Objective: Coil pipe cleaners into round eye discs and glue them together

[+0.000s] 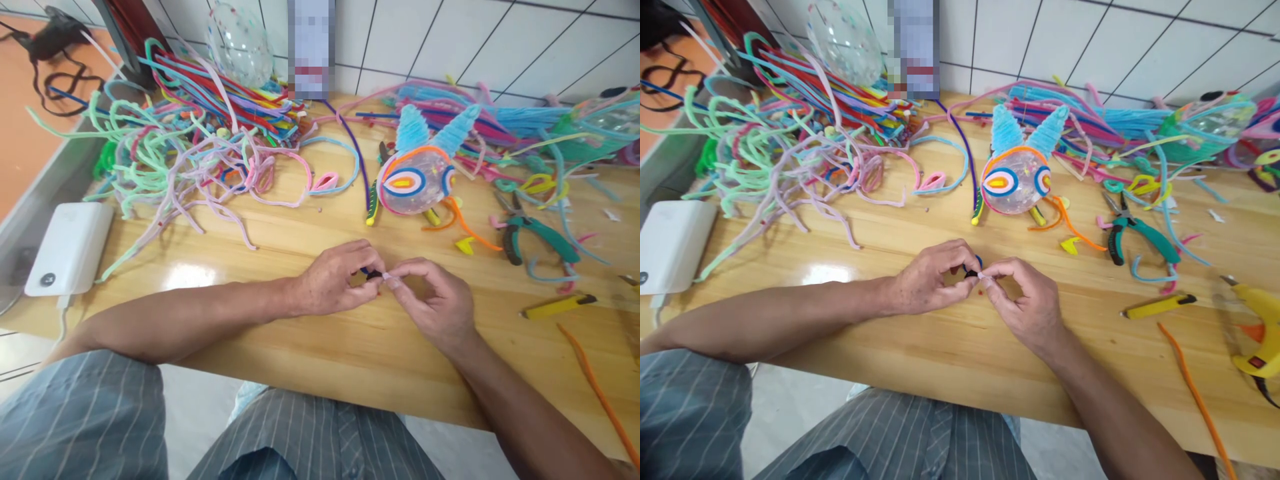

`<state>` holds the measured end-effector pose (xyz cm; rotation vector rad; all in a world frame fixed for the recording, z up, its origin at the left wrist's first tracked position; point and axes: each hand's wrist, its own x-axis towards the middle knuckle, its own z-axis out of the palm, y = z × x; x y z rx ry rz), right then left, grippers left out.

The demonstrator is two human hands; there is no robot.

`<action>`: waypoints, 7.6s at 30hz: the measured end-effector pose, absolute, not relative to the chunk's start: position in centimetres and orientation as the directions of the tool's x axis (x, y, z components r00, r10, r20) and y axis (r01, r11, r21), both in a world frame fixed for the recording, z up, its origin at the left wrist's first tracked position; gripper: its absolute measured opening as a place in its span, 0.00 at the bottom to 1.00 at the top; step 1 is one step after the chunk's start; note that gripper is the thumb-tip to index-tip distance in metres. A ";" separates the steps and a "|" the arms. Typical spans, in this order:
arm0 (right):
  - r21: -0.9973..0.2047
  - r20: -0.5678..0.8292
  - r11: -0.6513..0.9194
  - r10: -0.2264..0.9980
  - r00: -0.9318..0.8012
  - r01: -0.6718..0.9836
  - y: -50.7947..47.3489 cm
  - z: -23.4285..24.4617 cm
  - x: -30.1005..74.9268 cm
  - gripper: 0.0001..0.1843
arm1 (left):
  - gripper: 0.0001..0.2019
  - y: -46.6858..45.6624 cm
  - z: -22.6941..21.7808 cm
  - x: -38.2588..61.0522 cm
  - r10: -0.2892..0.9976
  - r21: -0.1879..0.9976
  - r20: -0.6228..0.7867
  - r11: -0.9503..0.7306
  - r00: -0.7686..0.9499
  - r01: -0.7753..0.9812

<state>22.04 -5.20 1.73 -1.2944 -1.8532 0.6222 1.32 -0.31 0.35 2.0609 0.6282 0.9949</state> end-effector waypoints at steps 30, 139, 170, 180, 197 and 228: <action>-0.832 0.150 0.247 0.962 -0.227 0.497 -5.2 2.4 21.7 0.08 | 0.06 -0.6 1.1 1.2 0.598 0.786 0.416 -0.616 0.685 0.060; -0.932 -0.099 -0.005 0.966 -0.240 0.363 -5.3 4.1 22.3 0.20 | 0.09 -1.3 0.3 0.7 0.586 0.572 0.508 -0.778 0.632 0.262; -0.790 0.163 0.295 0.946 -0.280 0.537 -5.1 3.6 22.8 0.09 | 0.12 -2.6 2.2 1.4 0.704 0.979 -0.059 0.178 0.707 -0.095; -0.888 -0.382 -0.456 0.799 -0.464 -0.055 -5.0 3.5 22.2 0.24 | 0.09 -2.3 1.8 1.5 0.726 0.910 0.323 -0.414 0.608 0.011; -0.959 -0.253 -0.283 0.896 -0.364 -0.030 -5.6 2.9 22.4 0.16 | 0.13 -2.4 3.1 1.3 0.671 0.844 0.334 -0.525 0.662 0.107; -0.916 -0.357 -0.400 0.820 -0.447 -0.002 -4.4 3.9 23.6 0.26 | 0.14 -2.4 2.3 1.3 0.740 0.957 0.145 -0.274 0.657 0.097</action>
